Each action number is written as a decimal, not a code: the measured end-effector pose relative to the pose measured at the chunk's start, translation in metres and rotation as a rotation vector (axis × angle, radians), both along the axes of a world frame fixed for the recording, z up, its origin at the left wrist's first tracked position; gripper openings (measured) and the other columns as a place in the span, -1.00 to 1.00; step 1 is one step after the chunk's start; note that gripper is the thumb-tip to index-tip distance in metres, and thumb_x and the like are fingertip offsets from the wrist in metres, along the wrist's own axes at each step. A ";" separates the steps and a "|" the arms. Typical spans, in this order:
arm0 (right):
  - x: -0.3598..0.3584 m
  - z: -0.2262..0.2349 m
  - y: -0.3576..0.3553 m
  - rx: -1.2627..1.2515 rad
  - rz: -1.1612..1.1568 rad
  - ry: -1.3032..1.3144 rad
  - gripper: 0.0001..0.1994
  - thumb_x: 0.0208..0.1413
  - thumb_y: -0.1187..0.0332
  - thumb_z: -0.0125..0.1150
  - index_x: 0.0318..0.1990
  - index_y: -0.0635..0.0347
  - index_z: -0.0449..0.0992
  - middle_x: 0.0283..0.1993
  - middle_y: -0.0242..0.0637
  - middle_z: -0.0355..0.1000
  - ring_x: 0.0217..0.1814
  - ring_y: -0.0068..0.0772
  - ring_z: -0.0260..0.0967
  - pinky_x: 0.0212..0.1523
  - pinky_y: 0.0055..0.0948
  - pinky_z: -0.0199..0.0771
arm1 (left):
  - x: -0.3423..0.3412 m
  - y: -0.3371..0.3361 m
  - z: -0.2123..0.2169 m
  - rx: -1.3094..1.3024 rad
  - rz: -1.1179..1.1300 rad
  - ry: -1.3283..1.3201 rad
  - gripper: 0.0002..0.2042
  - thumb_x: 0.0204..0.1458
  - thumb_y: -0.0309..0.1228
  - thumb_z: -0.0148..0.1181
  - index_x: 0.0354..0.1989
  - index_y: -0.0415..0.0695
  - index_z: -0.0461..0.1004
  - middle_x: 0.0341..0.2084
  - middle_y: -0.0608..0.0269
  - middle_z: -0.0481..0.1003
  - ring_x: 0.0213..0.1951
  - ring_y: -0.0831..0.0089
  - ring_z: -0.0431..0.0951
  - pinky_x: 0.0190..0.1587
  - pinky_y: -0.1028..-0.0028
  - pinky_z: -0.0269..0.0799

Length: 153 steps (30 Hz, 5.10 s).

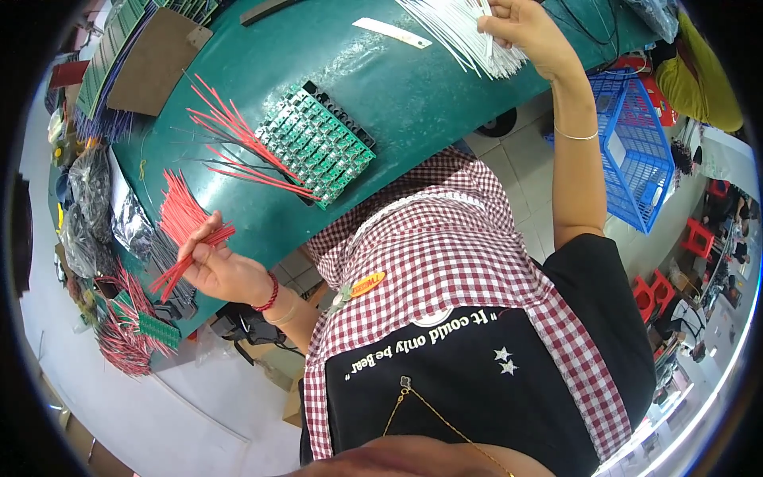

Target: The person inserts colored wires into several circuit boards by hand, which are arranged on a workbench.

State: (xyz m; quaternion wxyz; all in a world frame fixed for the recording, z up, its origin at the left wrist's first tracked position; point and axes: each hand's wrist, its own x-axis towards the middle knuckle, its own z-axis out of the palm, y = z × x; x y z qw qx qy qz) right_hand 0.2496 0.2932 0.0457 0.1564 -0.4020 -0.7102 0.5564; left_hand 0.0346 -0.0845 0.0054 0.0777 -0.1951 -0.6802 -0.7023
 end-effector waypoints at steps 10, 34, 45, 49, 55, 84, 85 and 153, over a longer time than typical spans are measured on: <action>-0.011 -0.025 -0.049 0.171 -0.035 0.397 -0.80 0.15 0.38 0.27 -0.23 0.39 0.56 -0.38 -0.34 0.51 -0.39 -0.59 0.43 -0.28 -0.58 0.46 | 0.018 0.004 -0.019 -0.102 0.130 -0.026 -0.75 0.35 -0.35 -0.17 -0.18 -0.31 0.35 -0.27 0.04 0.51 -0.20 0.25 0.58 -0.17 0.34 0.55; -0.049 -0.037 -0.076 -0.085 0.140 0.507 -0.80 0.15 0.35 0.28 -0.18 0.31 0.61 -0.28 -0.29 0.56 -0.38 -0.65 0.40 -0.31 -0.64 0.42 | 0.040 0.087 0.046 -0.196 -0.363 -0.030 -0.91 0.16 -0.62 0.10 -0.25 -0.41 0.49 -0.30 0.14 0.47 -0.36 0.37 0.60 -0.35 0.49 0.54; -0.116 0.002 -0.101 -0.267 0.196 0.318 -0.86 0.16 0.43 0.22 -0.23 0.35 0.55 -0.45 -0.45 0.44 -0.45 -0.72 0.31 -0.42 -0.67 0.30 | -0.015 0.107 0.017 -0.550 -0.042 0.268 -0.87 0.04 -0.56 0.22 -0.24 -0.29 0.57 -0.44 0.14 0.47 -0.48 0.30 0.49 -0.43 0.41 0.39; -0.140 -0.003 -0.113 -0.270 0.357 0.329 -0.82 0.19 0.39 0.21 -0.22 0.38 0.55 -0.45 -0.46 0.44 -0.43 -0.72 0.27 -0.42 -0.63 0.29 | -0.015 0.100 0.029 -0.663 -0.050 0.291 -0.88 0.06 -0.56 0.19 -0.24 -0.28 0.56 -0.42 0.13 0.47 -0.46 0.26 0.51 -0.41 0.38 0.41; -0.159 -0.017 -0.124 -0.114 0.496 0.348 -0.80 0.16 0.36 0.23 -0.23 0.37 0.56 -0.48 -0.40 0.45 -0.47 -0.68 0.32 -0.46 -0.59 0.34 | -0.012 0.095 0.034 -0.682 -0.034 0.308 -0.87 0.04 -0.57 0.20 -0.23 -0.27 0.55 -0.38 0.14 0.48 -0.45 0.24 0.52 -0.40 0.35 0.44; -0.148 -0.031 -0.134 -0.032 0.430 0.324 -0.78 0.15 0.35 0.21 -0.38 0.39 0.51 -0.62 -0.43 0.30 -0.55 -0.70 0.17 -0.53 -0.53 0.23 | 0.000 0.095 0.033 -0.606 -0.082 0.283 -0.86 0.03 -0.57 0.23 -0.23 -0.29 0.55 -0.38 0.16 0.48 -0.46 0.29 0.54 -0.44 0.39 0.45; -0.149 -0.033 -0.133 0.002 0.445 0.307 -0.77 0.15 0.35 0.22 -0.41 0.39 0.49 -0.64 -0.41 0.28 -0.56 -0.69 0.15 -0.54 -0.52 0.21 | 0.000 0.095 0.034 -0.624 -0.083 0.286 -0.86 0.03 -0.57 0.23 -0.22 -0.28 0.55 -0.39 0.16 0.48 -0.47 0.29 0.54 -0.44 0.39 0.45; -0.154 -0.018 -0.136 0.106 0.474 0.260 -0.79 0.09 0.38 0.24 -0.38 0.39 0.45 -0.62 -0.16 0.35 -0.61 -0.44 0.22 -0.52 -0.39 0.27 | -0.008 0.100 0.035 -0.611 -0.090 0.262 -0.87 -0.01 -0.61 0.25 -0.26 -0.30 0.58 -0.44 0.16 0.49 -0.50 0.37 0.51 -0.45 0.43 0.42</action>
